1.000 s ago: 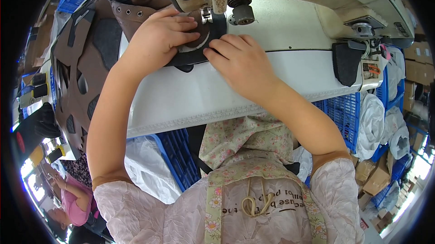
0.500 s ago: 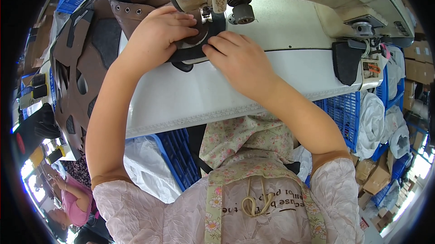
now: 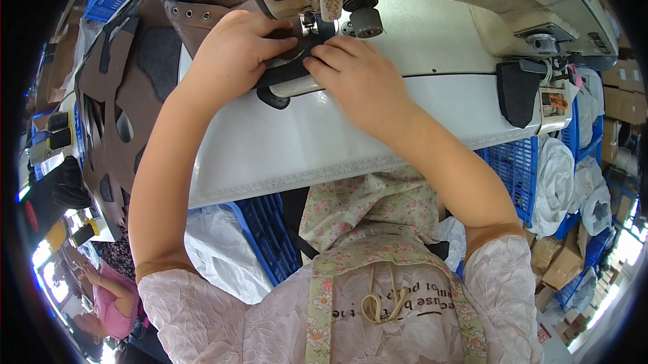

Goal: Sewing together leather and fabric components of a shoe upper using an industrial sewing machine.

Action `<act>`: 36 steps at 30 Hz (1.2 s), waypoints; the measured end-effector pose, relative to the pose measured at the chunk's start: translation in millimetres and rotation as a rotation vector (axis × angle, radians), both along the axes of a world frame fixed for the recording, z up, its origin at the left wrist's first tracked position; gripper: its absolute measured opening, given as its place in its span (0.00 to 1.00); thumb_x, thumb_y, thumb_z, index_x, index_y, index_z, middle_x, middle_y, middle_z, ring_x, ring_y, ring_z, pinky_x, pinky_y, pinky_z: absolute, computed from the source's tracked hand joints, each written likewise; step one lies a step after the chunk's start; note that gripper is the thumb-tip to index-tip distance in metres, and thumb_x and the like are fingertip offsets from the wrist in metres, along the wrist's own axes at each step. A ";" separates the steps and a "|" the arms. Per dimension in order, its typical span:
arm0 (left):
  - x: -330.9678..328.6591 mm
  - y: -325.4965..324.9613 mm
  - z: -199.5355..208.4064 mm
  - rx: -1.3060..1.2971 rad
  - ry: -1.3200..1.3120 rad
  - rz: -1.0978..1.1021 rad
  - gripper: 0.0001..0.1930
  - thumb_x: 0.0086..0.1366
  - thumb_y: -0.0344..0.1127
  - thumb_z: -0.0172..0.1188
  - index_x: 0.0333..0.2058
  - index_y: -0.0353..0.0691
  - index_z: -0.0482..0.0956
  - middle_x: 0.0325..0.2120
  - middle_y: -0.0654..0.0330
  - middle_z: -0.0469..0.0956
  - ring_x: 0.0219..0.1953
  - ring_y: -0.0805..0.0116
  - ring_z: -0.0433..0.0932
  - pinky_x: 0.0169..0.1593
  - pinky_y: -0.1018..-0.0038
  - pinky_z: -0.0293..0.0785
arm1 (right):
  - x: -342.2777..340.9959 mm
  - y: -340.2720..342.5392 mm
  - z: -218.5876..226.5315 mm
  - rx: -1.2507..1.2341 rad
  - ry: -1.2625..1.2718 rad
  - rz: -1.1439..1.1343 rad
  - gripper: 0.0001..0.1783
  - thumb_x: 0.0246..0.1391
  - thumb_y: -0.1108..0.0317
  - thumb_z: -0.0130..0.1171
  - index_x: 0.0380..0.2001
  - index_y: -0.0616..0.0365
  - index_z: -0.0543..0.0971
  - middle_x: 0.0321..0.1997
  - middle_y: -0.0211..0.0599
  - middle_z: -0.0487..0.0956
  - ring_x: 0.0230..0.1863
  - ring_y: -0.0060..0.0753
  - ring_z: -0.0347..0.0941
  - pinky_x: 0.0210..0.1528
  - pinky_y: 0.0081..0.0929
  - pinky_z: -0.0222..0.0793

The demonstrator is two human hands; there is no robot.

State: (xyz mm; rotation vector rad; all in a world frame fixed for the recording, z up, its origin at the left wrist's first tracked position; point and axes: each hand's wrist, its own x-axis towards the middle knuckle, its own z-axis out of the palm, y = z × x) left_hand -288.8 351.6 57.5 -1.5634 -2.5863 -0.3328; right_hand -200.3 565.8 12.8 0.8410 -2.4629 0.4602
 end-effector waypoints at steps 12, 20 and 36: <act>-8.9 -7.8 12.9 -0.025 -0.115 -0.046 0.22 0.43 0.17 0.57 0.39 0.41 0.84 0.40 0.55 0.81 0.44 0.52 0.78 0.48 0.63 0.73 | 4.0 -7.8 0.1 -0.041 -0.042 -0.061 0.08 0.44 0.69 0.58 0.30 0.58 0.79 0.33 0.31 0.77 0.42 0.33 0.71 0.42 0.31 0.70; -3.0 -5.5 9.2 -0.018 -0.085 -0.041 0.23 0.44 0.17 0.57 0.40 0.43 0.85 0.42 0.57 0.81 0.43 0.54 0.77 0.48 0.64 0.73 | 3.3 -6.7 -3.8 -0.025 -0.011 -0.101 0.10 0.44 0.69 0.57 0.32 0.59 0.79 0.35 0.32 0.77 0.42 0.32 0.72 0.43 0.30 0.69; -3.6 -2.0 9.6 0.029 -0.076 -0.026 0.23 0.41 0.16 0.57 0.38 0.40 0.85 0.38 0.54 0.80 0.41 0.51 0.78 0.45 0.64 0.75 | 3.1 -7.1 -1.2 0.013 -0.012 -0.137 0.11 0.44 0.69 0.57 0.32 0.60 0.79 0.36 0.32 0.77 0.42 0.33 0.72 0.43 0.30 0.71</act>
